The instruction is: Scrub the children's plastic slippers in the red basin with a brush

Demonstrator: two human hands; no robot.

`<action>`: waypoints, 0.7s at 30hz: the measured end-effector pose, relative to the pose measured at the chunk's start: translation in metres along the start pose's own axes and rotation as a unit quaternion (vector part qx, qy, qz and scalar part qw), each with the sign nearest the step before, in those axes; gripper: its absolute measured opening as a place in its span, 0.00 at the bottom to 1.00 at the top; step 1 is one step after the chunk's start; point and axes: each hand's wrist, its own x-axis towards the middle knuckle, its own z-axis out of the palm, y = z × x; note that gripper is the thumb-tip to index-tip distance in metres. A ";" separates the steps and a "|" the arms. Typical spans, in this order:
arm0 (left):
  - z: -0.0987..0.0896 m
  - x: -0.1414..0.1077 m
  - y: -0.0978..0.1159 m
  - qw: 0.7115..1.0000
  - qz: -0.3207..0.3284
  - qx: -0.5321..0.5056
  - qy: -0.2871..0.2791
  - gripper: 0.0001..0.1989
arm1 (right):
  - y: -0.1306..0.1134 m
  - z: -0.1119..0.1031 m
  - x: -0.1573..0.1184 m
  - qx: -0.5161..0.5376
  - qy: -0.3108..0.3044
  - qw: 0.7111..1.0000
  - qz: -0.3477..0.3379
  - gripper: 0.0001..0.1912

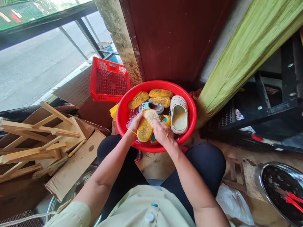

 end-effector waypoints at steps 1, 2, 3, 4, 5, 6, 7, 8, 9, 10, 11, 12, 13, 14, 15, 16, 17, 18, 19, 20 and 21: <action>0.001 -0.003 -0.001 1.000 -0.005 0.001 -0.024 0.25 | 0.006 -0.002 0.008 -0.001 0.018 1.000 0.021 0.28; 0.001 -0.005 -0.003 0.999 -0.006 -0.001 -0.043 0.25 | 0.010 -0.004 0.014 0.000 0.031 0.999 0.033 0.27; 0.002 -0.006 -0.004 0.998 -0.002 -0.003 -0.055 0.26 | 0.013 -0.006 0.017 0.000 0.039 0.999 0.038 0.27; 0.001 -0.006 -0.005 0.998 0.008 -0.001 -0.056 0.27 | 0.013 -0.006 0.017 -0.002 0.040 0.999 0.034 0.27; 0.000 -0.005 -0.006 0.999 0.021 0.003 -0.050 0.28 | 0.010 -0.006 0.014 -0.007 0.033 0.999 0.022 0.27; -0.001 -0.003 -0.006 0.998 0.038 0.011 -0.040 0.29 | 0.005 -0.004 0.009 -0.012 0.024 1.000 0.005 0.28; -0.002 -0.001 -0.006 0.998 0.055 0.019 -0.033 0.30 | -0.001 -0.002 0.002 -0.017 0.015 1.000 -0.013 0.28; -0.004 0.001 -0.006 0.997 0.072 0.028 -0.030 0.31 | -0.006 -0.001 -0.004 -0.017 0.010 0.999 -0.030 0.28; -0.005 0.003 -0.005 0.995 0.090 0.036 -0.032 0.33 | -0.009 0.000 -0.009 -0.013 0.012 0.999 -0.042 0.28; -0.006 0.003 -0.005 0.992 0.111 0.046 -0.038 0.34 | -0.011 0.000 -0.010 -0.007 0.020 0.999 -0.047 0.27; -0.007 0.002 -0.005 0.988 0.130 0.060 -0.051 0.34 | -0.010 -0.001 -0.009 0.000 0.036 0.998 -0.042 0.27; -0.006 0.001 -0.005 0.984 0.146 0.079 -0.067 0.34 | -0.006 -0.004 -0.004 0.009 0.055 0.998 -0.032 0.26; -0.005 -0.002 -0.006 0.979 0.159 0.098 -0.082 0.33 | -0.002 -0.007 0.001 0.017 0.073 0.997 -0.021 0.26; -0.003 -0.005 -0.008 0.975 0.166 0.112 -0.091 0.33 | 0.003 -0.009 0.007 0.027 0.086 0.996 -0.014 0.25; -0.001 -0.008 -0.009 0.974 0.169 0.117 -0.092 0.32 | 0.006 -0.012 0.011 0.035 0.096 0.995 -0.009 0.25; 0.001 -0.010 -0.011 0.976 0.167 0.111 -0.085 0.32 | 0.009 -0.013 0.014 0.040 0.099 0.994 -0.009 0.25; 0.002 -0.011 -0.013 0.980 0.161 0.096 -0.070 0.32 | 0.008 -0.013 0.013 0.042 0.099 0.994 -0.008 0.26; 0.002 -0.011 -0.014 0.984 0.156 0.076 -0.047 0.31 | 0.006 -0.011 0.009 0.041 0.094 0.995 -0.008 0.26; 0.001 -0.008 -0.014 0.986 0.153 0.057 -0.018 0.30 | 0.002 -0.009 0.003 0.040 0.086 0.996 -0.007 0.27; -0.002 -0.005 -0.013 0.987 0.153 0.042 0.014 0.29 | -0.003 -0.006 -0.005 0.040 0.072 0.997 -0.008 0.27; -0.006 0.000 -0.012 0.986 0.157 0.030 0.050 0.27 | -0.009 -0.003 -0.014 0.043 0.055 0.997 -0.013 0.27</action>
